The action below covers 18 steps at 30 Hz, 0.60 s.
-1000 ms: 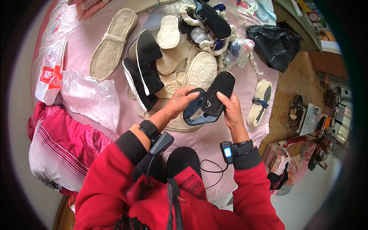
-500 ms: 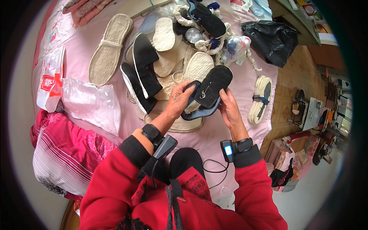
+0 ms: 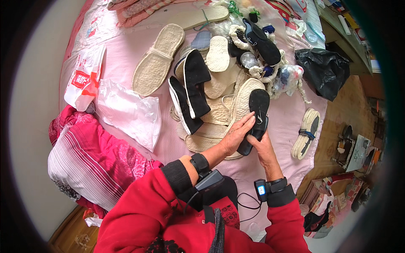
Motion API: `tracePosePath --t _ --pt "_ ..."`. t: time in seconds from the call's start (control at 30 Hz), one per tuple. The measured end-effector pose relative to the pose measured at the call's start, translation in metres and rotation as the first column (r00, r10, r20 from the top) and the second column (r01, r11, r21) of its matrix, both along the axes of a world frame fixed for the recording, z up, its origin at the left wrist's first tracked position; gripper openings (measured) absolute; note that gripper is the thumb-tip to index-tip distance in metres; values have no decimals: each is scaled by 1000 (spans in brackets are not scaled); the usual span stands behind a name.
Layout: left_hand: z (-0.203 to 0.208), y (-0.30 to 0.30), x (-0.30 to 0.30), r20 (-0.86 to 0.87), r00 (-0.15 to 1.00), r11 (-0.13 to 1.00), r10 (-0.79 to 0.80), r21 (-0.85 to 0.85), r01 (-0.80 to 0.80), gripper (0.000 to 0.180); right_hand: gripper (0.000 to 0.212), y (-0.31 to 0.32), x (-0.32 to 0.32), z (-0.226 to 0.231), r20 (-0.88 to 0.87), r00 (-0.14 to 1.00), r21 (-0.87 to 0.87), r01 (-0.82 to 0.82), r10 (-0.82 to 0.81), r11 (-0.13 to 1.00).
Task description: The person sits on a bed and handles multiple slipper components, including insoles, uppers, and plastic bags. They open a black bag, remove items, and repeatedly pick up, turn over, and place down slipper parts and packaging.
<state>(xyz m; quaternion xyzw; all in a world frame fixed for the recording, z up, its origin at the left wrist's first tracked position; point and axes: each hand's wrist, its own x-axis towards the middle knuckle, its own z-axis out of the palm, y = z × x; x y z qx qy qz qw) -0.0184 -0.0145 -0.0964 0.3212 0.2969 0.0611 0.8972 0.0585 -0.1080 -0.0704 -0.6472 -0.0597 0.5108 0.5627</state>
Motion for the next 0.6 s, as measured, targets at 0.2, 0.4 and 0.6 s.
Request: tracePosePath --t 0.2,0.4,0.6 --pt "5 10 -4 34 998 989 -58 -136 62 45 53 -12 -1 -1 279 957 -117 -48 79 992" --pt "-38 99 -23 -79 831 606 551 723 -332 31 37 -25 9 -5 339 928 -8 170 -157 985" --pt "-73 143 -44 -355 669 575 653 807 -133 57 29 -34 13 -6 422 887 31 192 -187 981"
